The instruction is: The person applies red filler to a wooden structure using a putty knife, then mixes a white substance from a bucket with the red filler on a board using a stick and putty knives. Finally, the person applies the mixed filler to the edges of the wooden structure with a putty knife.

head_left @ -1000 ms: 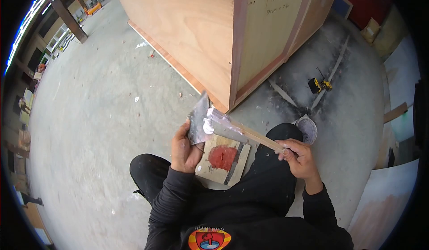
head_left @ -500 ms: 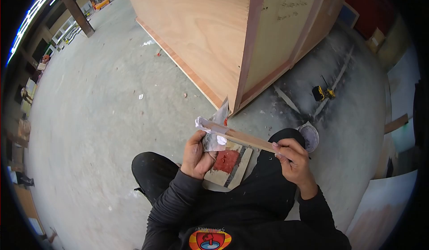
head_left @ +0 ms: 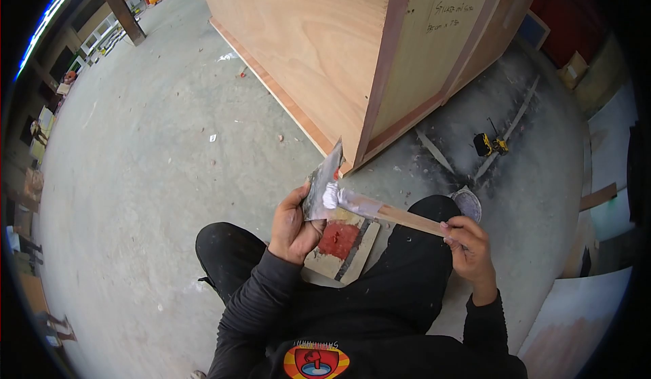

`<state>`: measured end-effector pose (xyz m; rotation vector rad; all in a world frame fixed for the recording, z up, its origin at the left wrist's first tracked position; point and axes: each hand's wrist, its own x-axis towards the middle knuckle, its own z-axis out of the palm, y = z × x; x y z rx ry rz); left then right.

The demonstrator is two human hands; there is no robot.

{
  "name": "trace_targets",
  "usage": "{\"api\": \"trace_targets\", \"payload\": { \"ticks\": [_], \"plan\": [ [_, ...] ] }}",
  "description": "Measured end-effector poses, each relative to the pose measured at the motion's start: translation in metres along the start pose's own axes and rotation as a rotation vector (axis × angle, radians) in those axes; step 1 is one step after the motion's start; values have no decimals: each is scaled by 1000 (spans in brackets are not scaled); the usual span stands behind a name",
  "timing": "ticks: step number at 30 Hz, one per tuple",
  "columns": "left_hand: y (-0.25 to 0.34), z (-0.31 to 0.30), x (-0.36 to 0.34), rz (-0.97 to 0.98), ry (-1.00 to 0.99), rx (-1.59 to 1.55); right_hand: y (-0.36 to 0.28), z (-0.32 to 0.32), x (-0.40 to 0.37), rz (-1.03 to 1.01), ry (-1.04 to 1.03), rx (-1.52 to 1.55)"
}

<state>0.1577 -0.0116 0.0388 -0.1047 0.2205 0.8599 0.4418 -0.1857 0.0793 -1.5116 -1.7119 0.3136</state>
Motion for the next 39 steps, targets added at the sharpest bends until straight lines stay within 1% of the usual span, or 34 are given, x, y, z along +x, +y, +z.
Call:
{"api": "trace_targets", "payload": {
  "ticks": [2, 3, 7, 9, 10, 12, 14, 15, 16, 18, 19, 21, 22, 24, 25, 27, 28, 30, 31, 33, 37, 39],
  "plan": [
    [2, -3, 2, -19, -24, -39, 8, -2, -2, 3, 17, 11],
    [2, -2, 2, -15, -2, -52, 9, -2, -2, 7, 35, 21],
    [-3, -6, 5, -22, 47, -32, -7, 7, 11, -5, 101, 23],
    [-3, -14, 5, -44, 23, -29, -8, 16, 16, -31, 176, 43],
    [-3, -17, 5, -64, 1, -30, -12, 22, 19, -34, 180, 46],
    [-4, -19, 7, -65, -12, -30, -17, 32, 26, -55, 294, -7],
    [-3, -22, 7, -72, 17, -64, -19, 39, 27, -80, 305, -58],
    [-3, -23, 6, -65, -30, -67, -19, 42, 28, -101, 314, -115],
    [-2, -23, 6, -61, -30, -66, -18, 43, 29, -103, 312, -111],
    [-3, -22, 6, -6, 52, -90, -15, 45, 28, -231, 290, -214],
    [-1, -23, 6, -5, 54, -92, -11, 46, 25, -231, 287, -214],
    [5, -24, 6, -69, -41, -163, -5, 45, 19, -193, 277, -173],
    [3, -22, 6, -67, -42, -167, -5, 42, 18, -195, 273, -174],
    [0, -16, 5, -2, 46, -43, -6, 36, 15, -172, 236, -169],
    [1, -21, 7, 1, 46, -49, -4, 35, 13, -174, 229, -170],
    [5, -28, 10, -75, -19, -141, 1, 34, 7, -77, 226, -77],
    [6, -27, 9, -73, -21, -145, 2, 32, 4, -79, 222, -79],
    [9, -21, 7, -46, -39, -150, 2, 28, 1, -7, 204, -85],
    [8, -18, 7, -36, -20, -150, 2, 25, 1, -8, 202, -85],
    [10, -16, 6, -30, -36, -145, 2, 19, 1, -91, 152, -227],
    [13, -22, 7, -35, -71, -115, 0, 18, 2, -73, 187, -197],
    [12, -22, 8, -21, -47, -114, -4, 18, 7, -85, 200, -194]
  ]
}}
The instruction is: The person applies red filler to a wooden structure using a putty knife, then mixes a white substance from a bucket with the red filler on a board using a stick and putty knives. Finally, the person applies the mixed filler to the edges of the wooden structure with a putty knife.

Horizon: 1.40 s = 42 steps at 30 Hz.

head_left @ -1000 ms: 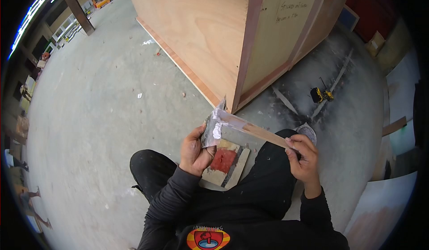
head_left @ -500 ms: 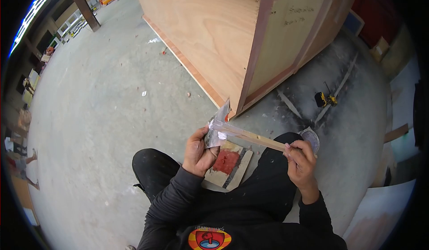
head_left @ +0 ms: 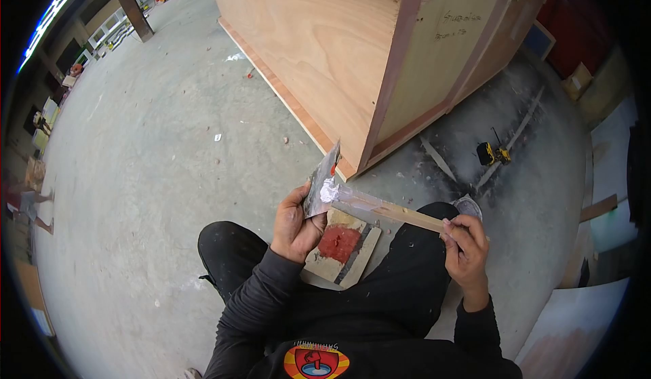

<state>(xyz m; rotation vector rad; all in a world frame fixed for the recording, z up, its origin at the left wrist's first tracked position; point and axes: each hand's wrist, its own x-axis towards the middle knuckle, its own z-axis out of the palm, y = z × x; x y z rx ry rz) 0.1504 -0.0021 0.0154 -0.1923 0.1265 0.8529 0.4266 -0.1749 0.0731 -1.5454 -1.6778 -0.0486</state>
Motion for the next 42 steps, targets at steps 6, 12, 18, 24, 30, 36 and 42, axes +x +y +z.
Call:
{"api": "trace_targets", "payload": {
  "ticks": [6, 12, 18, 24, 30, 36, 42],
  "plan": [
    [1, 2, 0, 19, 19, 5, -3, 1, 7, -43, -1, 31],
    [1, 3, -1, 18, 20, 8, 1, -1, 5, -40, -6, 47],
    [4, 3, -1, 8, -29, 30, 4, -7, 3, -24, -13, 5],
    [-2, 8, -2, 31, 33, 69, 0, -9, 7, -32, -105, 32],
    [-3, 6, -2, 76, 108, 114, 4, -10, 3, 22, -159, 89],
    [16, -2, -7, 81, -68, 293, 37, -35, -15, 101, -23, 84],
    [31, 1, -13, -45, -232, 172, 149, -45, -104, 602, 240, -126]
  ]
}}
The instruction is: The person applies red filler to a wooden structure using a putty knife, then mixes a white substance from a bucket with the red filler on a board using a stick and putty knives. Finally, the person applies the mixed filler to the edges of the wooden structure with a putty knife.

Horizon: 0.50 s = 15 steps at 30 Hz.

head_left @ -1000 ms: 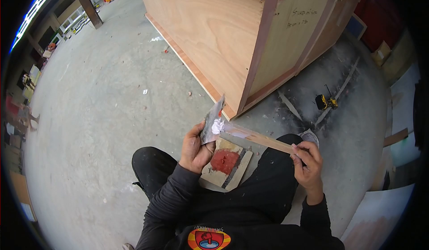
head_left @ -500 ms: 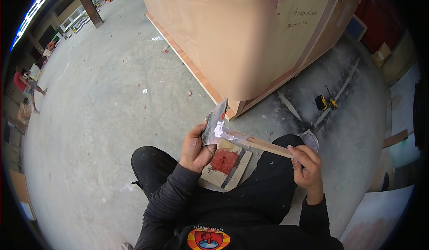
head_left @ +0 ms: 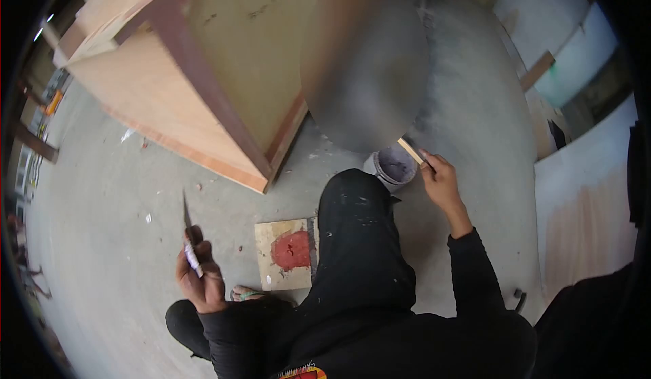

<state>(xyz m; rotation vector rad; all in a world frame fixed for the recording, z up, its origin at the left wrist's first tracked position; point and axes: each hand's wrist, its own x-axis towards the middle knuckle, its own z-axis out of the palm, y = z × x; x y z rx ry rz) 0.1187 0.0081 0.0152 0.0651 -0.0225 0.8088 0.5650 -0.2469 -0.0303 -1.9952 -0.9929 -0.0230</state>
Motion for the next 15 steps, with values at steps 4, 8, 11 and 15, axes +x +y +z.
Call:
{"api": "trace_targets", "payload": {
  "ticks": [4, 8, 11, 15],
  "plan": [
    [-11, 6, 5, 29, 35, 49, 97, 27, -36, 230, -4, -208],
    [-21, 10, 9, 59, 79, 92, 144, 52, -78, 348, 7, -272],
    [-25, 7, 11, 60, 80, 113, 146, 59, -90, 374, 42, -248],
    [-26, 2, 13, 49, 100, 126, 147, 55, -98, 434, 122, -233]
  ]
}}
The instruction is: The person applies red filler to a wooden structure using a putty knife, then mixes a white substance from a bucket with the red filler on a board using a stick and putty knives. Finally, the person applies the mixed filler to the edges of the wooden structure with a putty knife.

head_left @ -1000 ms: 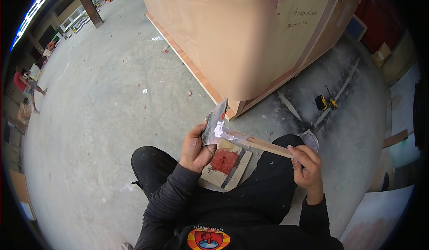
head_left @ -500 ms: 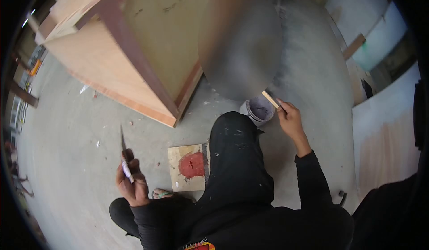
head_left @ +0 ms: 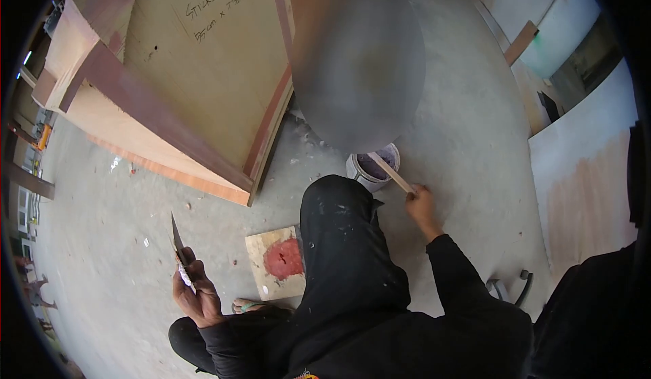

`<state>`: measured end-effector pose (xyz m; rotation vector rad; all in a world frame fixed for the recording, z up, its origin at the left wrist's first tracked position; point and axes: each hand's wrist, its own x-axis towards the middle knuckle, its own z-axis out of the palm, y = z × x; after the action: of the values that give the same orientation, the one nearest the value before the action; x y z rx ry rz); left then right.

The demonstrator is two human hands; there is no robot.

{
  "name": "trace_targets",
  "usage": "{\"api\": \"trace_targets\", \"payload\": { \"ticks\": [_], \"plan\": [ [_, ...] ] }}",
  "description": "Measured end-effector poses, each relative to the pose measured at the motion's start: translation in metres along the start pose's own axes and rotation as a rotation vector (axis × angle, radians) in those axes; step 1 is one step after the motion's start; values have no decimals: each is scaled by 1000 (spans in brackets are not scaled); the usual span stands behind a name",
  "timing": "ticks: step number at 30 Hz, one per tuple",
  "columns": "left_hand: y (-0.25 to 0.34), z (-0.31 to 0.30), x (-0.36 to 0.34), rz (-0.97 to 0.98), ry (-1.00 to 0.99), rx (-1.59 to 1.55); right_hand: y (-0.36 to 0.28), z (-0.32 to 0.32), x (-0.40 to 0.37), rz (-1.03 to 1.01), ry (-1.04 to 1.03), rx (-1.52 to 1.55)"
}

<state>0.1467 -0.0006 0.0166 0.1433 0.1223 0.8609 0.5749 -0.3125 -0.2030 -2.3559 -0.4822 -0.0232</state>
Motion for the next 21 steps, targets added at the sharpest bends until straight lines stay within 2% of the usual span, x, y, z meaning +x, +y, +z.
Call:
{"api": "trace_targets", "payload": {
  "ticks": [2, 3, 5, 8, 11, 14, 15, 16, 17, 19, 21],
  "plan": [
    [4, -9, 1, -53, -53, -63, -17, -21, 4, 49, -69, -203],
    [2, -6, 2, -54, -53, -64, -21, -25, 7, 50, -68, -205],
    [-4, -1, 4, -11, 31, -56, -30, -31, 15, -45, -73, -296],
    [-4, -1, 6, -17, 35, -22, -49, -39, 20, 25, 16, -245],
    [-1, -8, 7, -62, -39, -62, -44, -28, 27, -21, -13, -195],
    [-7, -5, 7, -9, 18, 21, -43, -2, 27, -67, 6, -152],
    [-7, -7, 7, 25, 72, 31, -37, 10, 26, -91, -9, -146],
    [-10, -7, 8, 170, 238, 138, -26, 22, 26, -142, -21, -14],
    [-14, -4, 6, 157, 219, 200, -20, 32, 27, -200, -51, 125],
    [-16, 5, 2, 174, 241, 254, -11, 39, 29, -232, -159, 57],
    [-18, 3, 4, 159, 234, 251, -25, 29, 27, -361, -110, -8]
  ]
}}
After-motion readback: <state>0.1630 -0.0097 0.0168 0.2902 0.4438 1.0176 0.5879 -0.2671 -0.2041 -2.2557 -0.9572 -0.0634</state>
